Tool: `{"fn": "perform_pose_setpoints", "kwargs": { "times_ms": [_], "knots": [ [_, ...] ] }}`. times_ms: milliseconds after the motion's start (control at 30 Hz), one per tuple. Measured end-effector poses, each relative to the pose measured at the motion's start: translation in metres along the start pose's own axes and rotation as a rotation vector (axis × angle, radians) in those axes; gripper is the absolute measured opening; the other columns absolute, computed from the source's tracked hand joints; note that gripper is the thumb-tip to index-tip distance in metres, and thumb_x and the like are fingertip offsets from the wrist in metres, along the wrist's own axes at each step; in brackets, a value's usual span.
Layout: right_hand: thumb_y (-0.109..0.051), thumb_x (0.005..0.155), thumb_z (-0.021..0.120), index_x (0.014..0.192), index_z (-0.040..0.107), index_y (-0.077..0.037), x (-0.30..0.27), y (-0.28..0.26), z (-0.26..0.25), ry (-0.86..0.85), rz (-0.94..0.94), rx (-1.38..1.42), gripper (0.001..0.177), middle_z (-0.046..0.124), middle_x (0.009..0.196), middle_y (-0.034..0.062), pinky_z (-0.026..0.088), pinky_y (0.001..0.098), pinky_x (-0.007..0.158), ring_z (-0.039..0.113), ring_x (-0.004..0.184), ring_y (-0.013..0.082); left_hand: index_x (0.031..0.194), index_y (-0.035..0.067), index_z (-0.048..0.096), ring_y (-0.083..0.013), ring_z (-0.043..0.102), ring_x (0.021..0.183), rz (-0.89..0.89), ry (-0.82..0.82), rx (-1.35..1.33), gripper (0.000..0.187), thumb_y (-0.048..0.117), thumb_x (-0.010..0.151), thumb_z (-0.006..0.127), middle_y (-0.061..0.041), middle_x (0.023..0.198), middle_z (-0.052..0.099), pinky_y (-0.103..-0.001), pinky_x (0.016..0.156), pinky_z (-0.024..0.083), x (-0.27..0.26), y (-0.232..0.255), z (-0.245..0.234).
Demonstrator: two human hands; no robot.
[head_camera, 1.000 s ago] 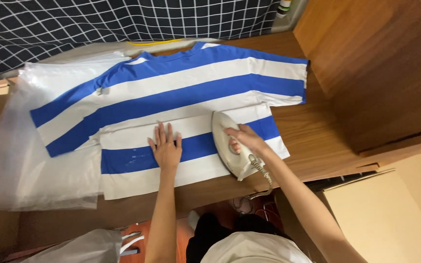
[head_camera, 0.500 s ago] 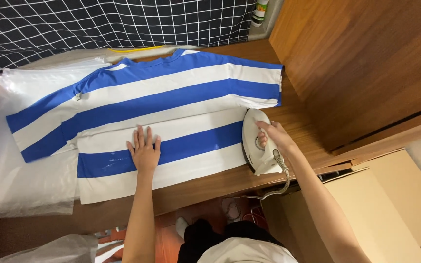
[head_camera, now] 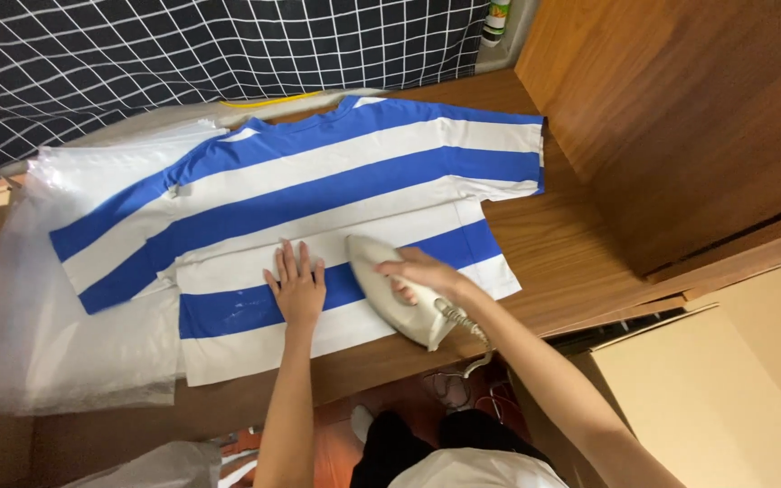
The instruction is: The person irons a blue and white striped t-shirt to remove wrinkles and then folds it into a compact, rectangular shape.
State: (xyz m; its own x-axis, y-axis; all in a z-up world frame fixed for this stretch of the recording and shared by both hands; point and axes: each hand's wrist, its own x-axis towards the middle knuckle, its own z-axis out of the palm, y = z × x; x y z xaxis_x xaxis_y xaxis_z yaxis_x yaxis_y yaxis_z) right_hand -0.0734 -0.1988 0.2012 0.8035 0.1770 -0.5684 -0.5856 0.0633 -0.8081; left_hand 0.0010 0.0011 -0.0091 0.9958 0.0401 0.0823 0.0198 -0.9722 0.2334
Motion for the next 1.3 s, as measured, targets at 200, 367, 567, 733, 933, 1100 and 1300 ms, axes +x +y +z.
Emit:
{"fn": "perform_pose_setpoints", "kwargs": {
  "times_ms": [200, 367, 567, 733, 933, 1100, 1300],
  "knots": [
    [-0.017, 0.076, 0.061, 0.094, 0.047, 0.003, 0.028, 0.013, 0.011, -0.047, 0.047, -0.067, 0.032, 0.041, 0.054, 0.0049, 0.035, 0.0245, 0.032, 0.041, 0.039, 0.01, 0.135, 0.022, 0.032, -0.0168, 0.013, 0.134, 0.048, 0.215, 0.014, 0.049, 0.047, 0.094, 0.024, -0.001, 0.146, 0.017, -0.044, 0.105, -0.006, 0.0, -0.001, 0.007],
    [-0.016, 0.076, 0.061, 0.097, 0.048, 0.004, 0.009, 0.014, -0.038, 0.12, 0.008, 0.01, 0.032, 0.041, 0.053, 0.0061, 0.036, 0.0256, 0.03, 0.042, 0.038, 0.0114, 0.138, 0.024, 0.024, -0.0167, 0.005, 0.135, -0.015, 0.016, 0.008, 0.052, 0.05, 0.093, 0.017, 0.001, 0.147, 0.008, -0.045, 0.105, -0.008, -0.001, 0.004, -0.01],
    [-0.017, 0.08, 0.055, 0.095, 0.047, 0.003, -0.019, 0.022, -0.114, 0.349, -0.065, 0.031, 0.027, 0.037, 0.054, 0.0048, 0.035, 0.0263, 0.031, 0.04, 0.038, 0.0107, 0.138, 0.024, 0.023, -0.0169, 0.004, 0.135, -0.033, -0.039, 0.004, 0.053, 0.052, 0.093, 0.014, 0.001, 0.148, 0.007, -0.045, 0.106, -0.007, -0.004, 0.01, -0.018],
    [-0.018, 0.08, 0.057, 0.092, 0.046, 0.005, -0.035, 0.019, -0.143, 0.437, -0.049, 0.092, 0.027, 0.036, 0.054, 0.0047, 0.033, 0.0247, 0.032, 0.038, 0.04, 0.01, 0.137, 0.022, 0.027, -0.0188, 0.006, 0.135, -0.008, 0.007, -0.072, 0.052, 0.05, 0.094, 0.017, -0.001, 0.147, 0.01, -0.046, 0.106, -0.007, -0.005, 0.007, -0.019],
    [-0.018, 0.078, 0.06, 0.09, 0.046, 0.003, -0.051, -0.003, -0.097, 0.349, -0.056, -0.103, 0.028, 0.039, 0.053, 0.005, 0.035, 0.0245, 0.031, 0.04, 0.038, 0.0099, 0.112, 0.012, 0.058, -0.0225, 0.043, 0.119, 0.053, 0.238, -0.527, 0.027, 0.026, 0.092, 0.047, -0.004, 0.123, 0.05, -0.05, 0.102, 0.022, -0.005, -0.015, -0.007],
    [-0.022, 0.079, 0.062, 0.101, 0.047, 0.005, -0.031, 0.004, -0.05, 0.057, 0.023, -0.129, 0.038, 0.038, 0.053, 0.0057, 0.033, 0.0237, 0.029, 0.041, 0.037, 0.0119, 0.098, 0.016, 0.062, -0.0174, 0.052, 0.11, 0.026, 0.466, -0.277, 0.015, 0.02, 0.089, 0.051, 0.002, 0.111, 0.057, -0.054, 0.1, 0.022, -0.042, -0.011, -0.009],
    [-0.024, 0.075, 0.066, 0.096, 0.048, 0.003, -0.019, 0.004, 0.028, -0.238, 0.095, -0.228, 0.039, 0.04, 0.052, 0.0059, 0.034, 0.0228, 0.03, 0.041, 0.038, 0.0107, 0.121, 0.013, 0.05, -0.0183, 0.042, 0.12, 0.035, 0.373, -0.263, 0.028, 0.018, 0.096, 0.037, -0.003, 0.123, 0.05, -0.052, 0.104, 0.009, -0.054, -0.008, -0.016]
  ]
}}
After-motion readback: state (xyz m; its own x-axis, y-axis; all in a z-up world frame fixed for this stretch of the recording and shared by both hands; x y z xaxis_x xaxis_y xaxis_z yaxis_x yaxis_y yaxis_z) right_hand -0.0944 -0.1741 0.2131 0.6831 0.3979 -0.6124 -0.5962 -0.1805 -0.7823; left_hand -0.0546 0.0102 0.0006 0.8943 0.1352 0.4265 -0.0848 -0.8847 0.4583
